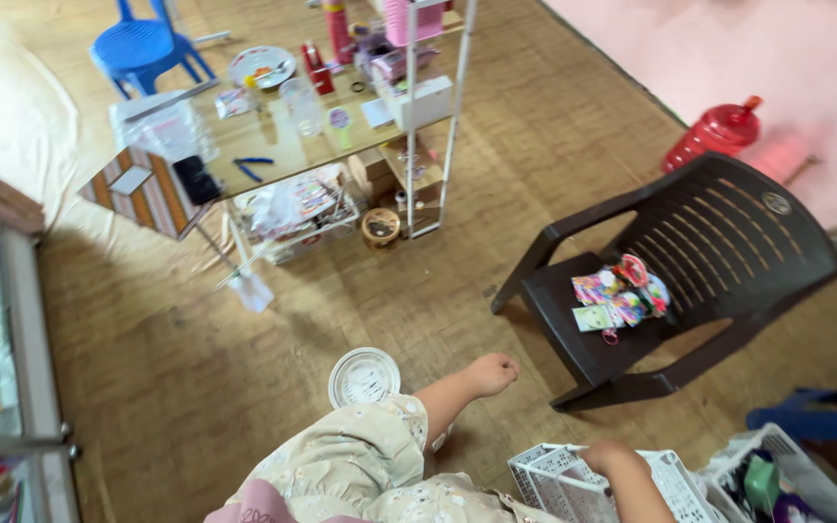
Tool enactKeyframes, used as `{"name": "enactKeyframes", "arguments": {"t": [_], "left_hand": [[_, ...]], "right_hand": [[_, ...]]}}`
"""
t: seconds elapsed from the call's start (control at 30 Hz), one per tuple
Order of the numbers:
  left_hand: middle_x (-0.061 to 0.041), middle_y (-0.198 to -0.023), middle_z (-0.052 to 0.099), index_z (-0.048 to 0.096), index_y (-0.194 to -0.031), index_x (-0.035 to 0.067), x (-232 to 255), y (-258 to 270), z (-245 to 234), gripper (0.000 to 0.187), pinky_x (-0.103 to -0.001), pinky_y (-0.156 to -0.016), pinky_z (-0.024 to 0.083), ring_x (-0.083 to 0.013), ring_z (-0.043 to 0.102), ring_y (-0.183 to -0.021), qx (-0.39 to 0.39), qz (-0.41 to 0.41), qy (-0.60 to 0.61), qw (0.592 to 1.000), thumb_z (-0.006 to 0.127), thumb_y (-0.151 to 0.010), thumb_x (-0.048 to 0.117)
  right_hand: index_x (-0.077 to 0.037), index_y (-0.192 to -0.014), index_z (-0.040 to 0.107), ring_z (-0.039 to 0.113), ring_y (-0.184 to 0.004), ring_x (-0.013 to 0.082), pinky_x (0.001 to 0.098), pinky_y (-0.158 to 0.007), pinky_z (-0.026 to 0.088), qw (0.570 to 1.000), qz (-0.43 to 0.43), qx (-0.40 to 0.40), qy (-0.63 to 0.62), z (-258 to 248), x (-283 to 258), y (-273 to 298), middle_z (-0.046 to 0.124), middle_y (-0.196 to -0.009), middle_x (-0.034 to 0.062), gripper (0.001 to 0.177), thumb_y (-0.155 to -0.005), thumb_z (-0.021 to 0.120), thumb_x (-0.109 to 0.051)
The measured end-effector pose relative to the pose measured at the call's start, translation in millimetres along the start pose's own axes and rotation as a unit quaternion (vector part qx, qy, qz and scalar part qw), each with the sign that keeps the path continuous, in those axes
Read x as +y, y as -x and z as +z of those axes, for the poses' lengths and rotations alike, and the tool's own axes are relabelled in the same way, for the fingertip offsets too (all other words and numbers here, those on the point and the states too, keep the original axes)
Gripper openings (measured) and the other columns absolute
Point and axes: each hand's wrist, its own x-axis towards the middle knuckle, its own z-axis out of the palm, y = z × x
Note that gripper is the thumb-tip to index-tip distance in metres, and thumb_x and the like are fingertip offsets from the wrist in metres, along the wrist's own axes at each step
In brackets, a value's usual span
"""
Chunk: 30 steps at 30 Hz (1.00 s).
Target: The person assembles a white plastic three-tier shelf by snapping trays into place, then wipes a small decorative flower pot with a tissue. The person places the assembled shelf on the floor and continues cleaning the decorative item.
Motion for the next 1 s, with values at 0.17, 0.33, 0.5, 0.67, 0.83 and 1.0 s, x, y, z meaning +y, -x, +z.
{"name": "enactKeyframes", "arguments": {"t": [0.17, 0.33, 0.5, 0.67, 0.83, 1.0], "left_hand": [[-0.014, -0.094, 0.075, 0.075, -0.112, 0.005, -2, 12, -10, 0.037, -0.039, -0.082, 0.057, -0.0252, 0.071, -0.085, 0.007, -0.032, 0.056, 0.998, 0.061, -0.095, 0.034], [-0.012, -0.092, 0.074, 0.074, -0.111, 0.003, -3, 16, -11, 0.035, -0.036, -0.076, 0.057, -0.0211, 0.07, -0.077, 0.003, -0.05, 0.091, 0.995, 0.061, -0.097, 0.032], [-0.011, -0.099, 0.075, 0.073, -0.112, 0.001, 0, 7, 1, 0.032, -0.035, -0.078, 0.059, -0.0199, 0.071, -0.081, 0.006, -0.011, 0.195, 0.981, 0.056, -0.098, 0.025], [-0.01, -0.111, 0.071, 0.067, -0.121, 0.005, 7, 1, 15, 0.039, -0.036, -0.074, 0.052, -0.02, 0.068, -0.095, -0.013, -0.054, 0.37, 0.928, 0.046, -0.104, 0.033], [-0.014, -0.126, 0.067, 0.062, -0.13, 0.007, 42, -4, 24, 0.068, -0.037, -0.09, 0.054, -0.0247, 0.063, -0.108, -0.045, -0.076, 0.605, 0.791, 0.034, -0.107, 0.064], [-0.008, -0.135, 0.065, 0.057, -0.139, 0.009, 64, 7, 18, 0.077, -0.037, -0.104, 0.045, -0.0222, 0.063, -0.117, -0.101, -0.009, 0.596, 0.797, 0.023, -0.104, 0.068]], "right_hand": [[-0.013, -0.126, 0.069, 0.064, -0.126, 0.0347, 0.0473, -0.105, 0.051, 0.987, -0.041, 0.132, -0.08, -7, -31, -18, 0.067, -0.135, 0.0166, 0.052, -0.094, 0.06, -0.053], [-0.01, -0.106, 0.07, 0.067, -0.107, 0.0415, 0.0522, -0.091, 0.053, 0.954, -0.14, 0.235, -0.122, -3, -61, -24, 0.072, -0.112, 0.0202, 0.047, -0.104, 0.045, -0.05], [-0.009, -0.118, 0.06, 0.066, -0.096, 0.0411, 0.0491, -0.084, 0.053, 0.847, -0.293, 0.344, -0.282, 1, -84, -10, 0.069, -0.102, 0.0232, 0.027, -0.106, 0.044, -0.027], [-0.005, -0.126, 0.059, 0.067, -0.103, 0.0298, 0.0399, -0.089, 0.055, 0.67, -0.442, 0.447, -0.396, -8, -109, 46, 0.061, -0.119, 0.0186, 0.028, -0.1, 0.049, -0.01], [0.004, -0.144, 0.047, 0.043, -0.141, 0.0383, 0.0446, -0.118, 0.031, 0.584, -0.581, 0.431, -0.369, -11, -122, 95, 0.042, -0.153, 0.0251, 0.047, -0.107, 0.041, -0.024], [0.005, -0.151, 0.042, 0.027, -0.157, 0.0389, 0.0472, -0.128, 0.015, 0.569, -0.605, 0.459, -0.316, -16, -126, 89, 0.036, -0.163, 0.0241, 0.068, -0.109, 0.031, -0.047]]}}
